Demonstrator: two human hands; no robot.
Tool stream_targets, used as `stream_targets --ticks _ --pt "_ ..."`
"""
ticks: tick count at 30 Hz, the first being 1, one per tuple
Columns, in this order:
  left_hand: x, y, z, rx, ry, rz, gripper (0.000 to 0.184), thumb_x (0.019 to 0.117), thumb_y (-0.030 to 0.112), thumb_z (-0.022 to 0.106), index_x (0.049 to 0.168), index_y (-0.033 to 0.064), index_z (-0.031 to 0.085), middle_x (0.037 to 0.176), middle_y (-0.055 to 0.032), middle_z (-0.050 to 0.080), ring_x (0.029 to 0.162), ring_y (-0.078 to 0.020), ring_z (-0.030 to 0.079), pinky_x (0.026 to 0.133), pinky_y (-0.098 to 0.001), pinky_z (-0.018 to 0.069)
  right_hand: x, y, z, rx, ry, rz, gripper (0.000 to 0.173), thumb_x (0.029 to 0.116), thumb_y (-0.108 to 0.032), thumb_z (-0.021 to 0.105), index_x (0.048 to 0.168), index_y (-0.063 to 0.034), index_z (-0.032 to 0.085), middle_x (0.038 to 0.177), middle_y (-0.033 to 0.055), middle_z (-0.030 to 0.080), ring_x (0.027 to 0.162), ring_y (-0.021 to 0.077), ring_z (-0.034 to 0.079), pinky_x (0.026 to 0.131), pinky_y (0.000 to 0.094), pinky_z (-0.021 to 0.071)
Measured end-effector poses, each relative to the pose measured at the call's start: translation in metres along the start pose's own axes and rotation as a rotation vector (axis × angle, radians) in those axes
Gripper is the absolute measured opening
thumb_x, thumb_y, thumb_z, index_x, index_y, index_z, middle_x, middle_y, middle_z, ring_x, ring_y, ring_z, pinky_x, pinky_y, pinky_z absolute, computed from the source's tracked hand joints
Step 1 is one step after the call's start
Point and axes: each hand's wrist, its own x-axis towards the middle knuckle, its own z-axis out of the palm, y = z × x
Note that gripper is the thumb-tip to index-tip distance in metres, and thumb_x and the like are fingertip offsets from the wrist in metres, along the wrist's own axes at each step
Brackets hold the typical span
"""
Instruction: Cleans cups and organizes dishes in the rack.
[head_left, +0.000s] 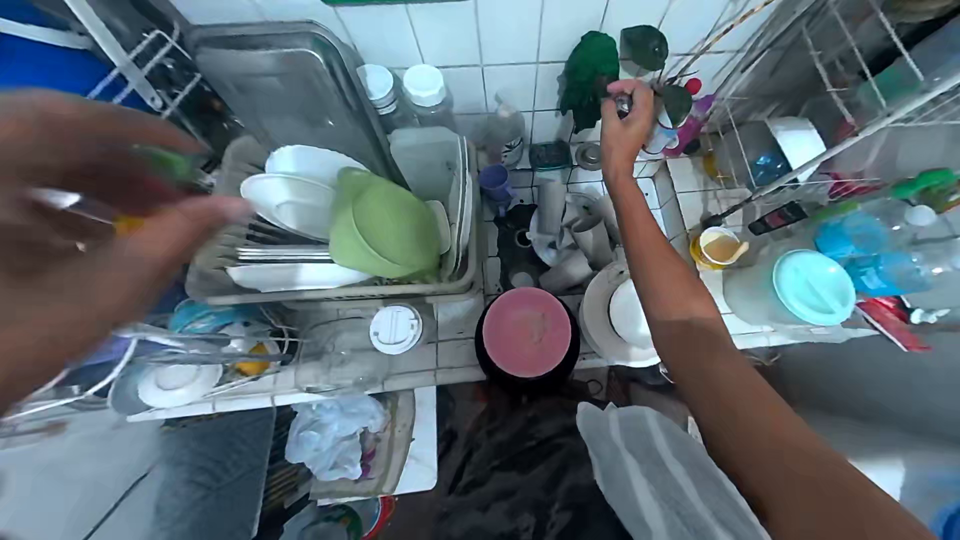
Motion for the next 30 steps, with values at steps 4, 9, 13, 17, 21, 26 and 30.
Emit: stream_targets --ticks 4,9,13,17,21,26,30 --pt "0.049 0.074 0.065 0.133 -0.093 0.145 0.046 0.1020 0.047 0.054 0.127 0.0095 0.066 0.098 -0.0140 0.070 0.083 -0.0338 0.069 0.072 -0.0604 0.0557 0.007 0.013 -0.008 0.143 -0.100 -0.027 0.014 0.0868 -0.004 0.064 0.099 -0.0023 0.070 0.101 0.0110 0.064 0.099 0.0181 0.062 0.085 0.0299 0.0524" --pt "0.143 0.131 0.219 -0.207 -0.391 0.086 0.031 0.1046 0.025 0.059 0.126 0.0046 0.068 0.101 -0.0153 0.074 0.093 -0.0303 0.072 0.089 -0.0577 0.0565 0.014 0.019 -0.019 0.316 -0.250 -0.047 0.012 0.0854 0.001 0.063 0.096 0.0006 0.069 0.104 0.0131 0.065 0.100 0.0185 0.062 0.084 0.0305 0.0533" --pt "0.207 0.122 0.370 -0.394 -0.381 -0.288 0.067 0.1001 0.028 0.067 0.154 -0.0020 0.040 0.136 -0.0347 0.057 0.124 -0.0506 0.058 0.107 -0.0647 0.0447 0.020 0.020 -0.031 0.360 -0.399 -0.037 0.010 0.0875 0.000 0.063 0.097 0.0002 0.068 0.106 0.0129 0.065 0.100 0.0166 0.062 0.085 0.0292 0.0535" --pt "0.225 0.123 0.457 -0.367 -0.158 -0.627 0.100 0.0922 0.040 0.075 0.163 0.0031 0.014 0.145 -0.0360 0.047 0.132 -0.0534 0.050 0.107 -0.0675 0.0433 0.029 0.025 -0.044 0.411 -0.546 -0.086 0.014 0.0904 0.000 0.065 0.104 0.0038 0.068 0.111 0.0152 0.066 0.105 0.0177 0.063 0.092 0.0314 0.0542" --pt "0.221 0.125 0.474 -0.359 -0.060 -0.738 0.086 0.0911 0.033 0.077 0.155 -0.0052 0.034 0.144 -0.0324 0.052 0.136 -0.0482 0.049 0.114 -0.0698 0.0327 0.024 0.033 -0.065 0.569 -0.704 0.066 0.067 0.0868 -0.007 0.075 0.146 0.0007 0.045 0.140 0.0155 0.056 0.127 0.0212 0.057 0.104 0.0369 0.0531" --pt "0.223 0.138 0.450 -0.477 0.180 -0.457 0.082 0.0845 0.016 0.082 0.154 0.0017 0.040 0.151 -0.0250 0.049 0.137 -0.0427 0.050 0.112 -0.0680 0.0382 -0.015 0.080 -0.105 0.309 -0.837 0.396 0.091 0.0897 -0.026 0.079 0.162 -0.0154 0.025 0.155 0.0183 0.045 0.139 0.0301 0.049 0.105 0.0491 0.0491" --pt "0.213 0.166 0.435 -0.685 0.224 -0.103 0.080 0.0802 0.006 0.085 0.148 -0.0056 0.044 0.144 -0.0274 0.054 0.133 -0.0361 0.056 0.113 -0.0490 0.0467 -0.025 0.076 -0.093 0.177 -0.993 0.427 0.096 0.0903 -0.036 0.079 0.163 -0.0107 0.022 0.159 0.0226 0.039 0.142 0.0342 0.046 0.114 0.0533 0.0423"
